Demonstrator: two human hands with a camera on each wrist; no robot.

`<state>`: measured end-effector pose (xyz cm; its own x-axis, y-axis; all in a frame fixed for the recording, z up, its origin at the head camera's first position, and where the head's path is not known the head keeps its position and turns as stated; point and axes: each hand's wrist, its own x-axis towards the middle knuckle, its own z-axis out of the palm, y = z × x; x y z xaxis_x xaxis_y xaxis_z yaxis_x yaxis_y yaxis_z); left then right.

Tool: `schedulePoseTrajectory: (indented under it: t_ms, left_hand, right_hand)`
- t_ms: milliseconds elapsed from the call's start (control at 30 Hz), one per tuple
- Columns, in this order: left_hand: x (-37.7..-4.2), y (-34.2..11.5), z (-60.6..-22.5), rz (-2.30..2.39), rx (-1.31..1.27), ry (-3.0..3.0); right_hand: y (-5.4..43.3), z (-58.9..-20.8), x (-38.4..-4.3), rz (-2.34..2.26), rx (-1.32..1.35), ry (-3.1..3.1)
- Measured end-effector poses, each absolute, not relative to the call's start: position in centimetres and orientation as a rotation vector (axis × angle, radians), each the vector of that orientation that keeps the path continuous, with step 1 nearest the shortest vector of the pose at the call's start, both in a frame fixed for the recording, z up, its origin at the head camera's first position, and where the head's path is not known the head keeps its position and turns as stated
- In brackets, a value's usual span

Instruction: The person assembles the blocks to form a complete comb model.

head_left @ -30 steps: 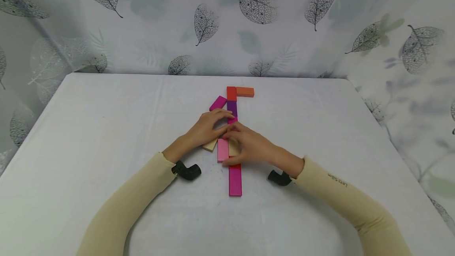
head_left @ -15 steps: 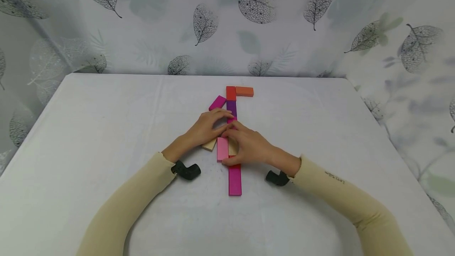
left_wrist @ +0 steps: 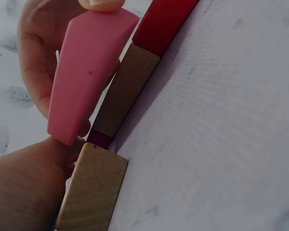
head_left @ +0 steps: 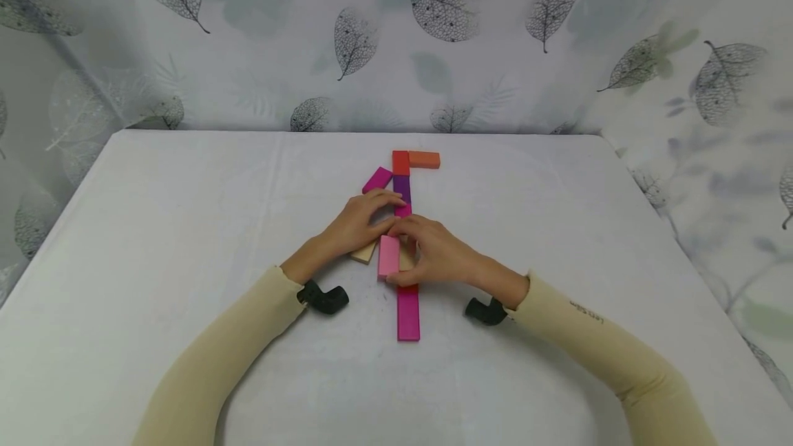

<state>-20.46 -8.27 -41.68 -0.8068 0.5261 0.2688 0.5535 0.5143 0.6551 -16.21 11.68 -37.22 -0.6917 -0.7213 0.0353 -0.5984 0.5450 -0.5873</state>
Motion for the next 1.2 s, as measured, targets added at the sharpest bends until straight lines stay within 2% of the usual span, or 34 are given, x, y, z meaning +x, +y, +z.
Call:
schedulePoseTrajectory:
  t_ms: [467,1200]
  left_hand:
    - [-20.4,-8.3,-41.6,-1.172,-0.944,-2.72]
    - [-20.7,-8.3,-42.1,-1.176,-1.007,-2.627]
  right_hand:
    - [13.1,-36.7,-16.8,-0.996,-1.035,2.613]
    - [15.2,-37.4,-18.6,-1.062,-0.763,2.707]
